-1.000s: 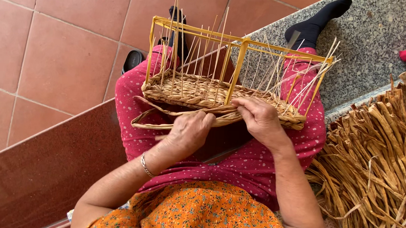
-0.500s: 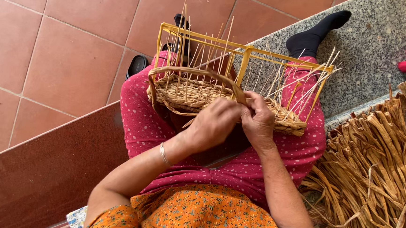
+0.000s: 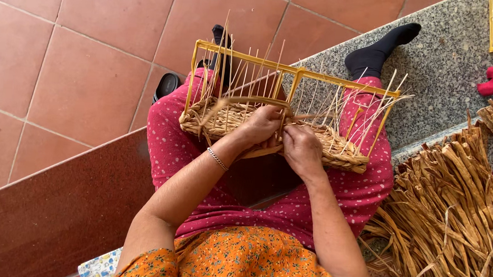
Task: The person weaves dried plant fibers into a rectangular basket frame, threading strands through vertical supports and tightening the weave. The person occasionally uses scissors to trim excess fiber.
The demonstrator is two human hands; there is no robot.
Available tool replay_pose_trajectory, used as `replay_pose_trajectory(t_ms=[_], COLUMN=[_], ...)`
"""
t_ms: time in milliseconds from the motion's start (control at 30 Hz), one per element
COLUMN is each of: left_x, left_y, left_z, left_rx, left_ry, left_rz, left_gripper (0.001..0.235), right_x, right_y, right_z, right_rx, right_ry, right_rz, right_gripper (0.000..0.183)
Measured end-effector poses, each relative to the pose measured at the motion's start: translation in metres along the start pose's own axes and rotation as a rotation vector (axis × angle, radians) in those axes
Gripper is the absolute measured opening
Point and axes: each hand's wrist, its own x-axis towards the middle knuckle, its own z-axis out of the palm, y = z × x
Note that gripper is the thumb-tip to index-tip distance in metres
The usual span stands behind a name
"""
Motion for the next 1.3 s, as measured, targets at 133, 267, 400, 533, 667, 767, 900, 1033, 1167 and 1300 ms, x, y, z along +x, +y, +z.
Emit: replay_pose_trajectory(t_ms=[133, 267, 400, 533, 667, 767, 900, 1033, 1167, 1300], left_x=[0.000, -0.008, -0.031, -0.041, -0.035, -0.035, -0.046, -0.056, -0.081, -0.101], left_y=[-0.010, -0.020, -0.035, -0.046, -0.045, -0.035, -0.028, -0.025, -0.025, -0.027], left_z=[0.003, 0.010, 0.006, 0.004, 0.007, 0.008, 0.012, 0.003, -0.007, -0.009], left_rx=[0.016, 0.020, -0.314, 0.054, 0.861, 0.576, 0.708, 0.314, -0.447, -0.560], left_ry=[0.059, 0.253, 0.258, 0.102, 0.533, 0.275, 0.324, 0.304, 0.175, 0.087], left_rz=[-0.005, 0.182, 0.087, -0.058, 0.646, 0.306, 0.261, 0.049, 0.047, 0.134], left_gripper=[0.028, 0.019, 0.030, 0.031, 0.027, 0.025, 0.018, 0.012, 0.012, 0.023], right_x=[0.006, -0.003, -0.010, -0.006, 0.005, 0.026, 0.049, 0.042, 0.001, -0.017], right_y=[0.001, -0.004, -0.007, -0.011, -0.013, -0.009, -0.007, 0.000, -0.007, -0.029], right_z=[-0.011, -0.020, -0.020, -0.016, -0.011, -0.005, 0.000, -0.048, -0.074, -0.031], right_rx=[0.148, 0.093, 0.302, 0.311, 0.341, 0.094, 0.072, 1.159, 0.922, 0.299], right_ry=[-0.299, -0.040, 0.141, 0.164, 0.242, 0.287, 0.372, 0.491, 0.208, 0.135], right_rz=[0.126, -0.132, -0.014, -0.077, -0.048, -0.269, -0.264, 0.217, 0.238, 0.027], right_gripper=[0.015, 0.014, 0.016, 0.027, 0.049, 0.051, 0.021, 0.041, 0.027, 0.012])
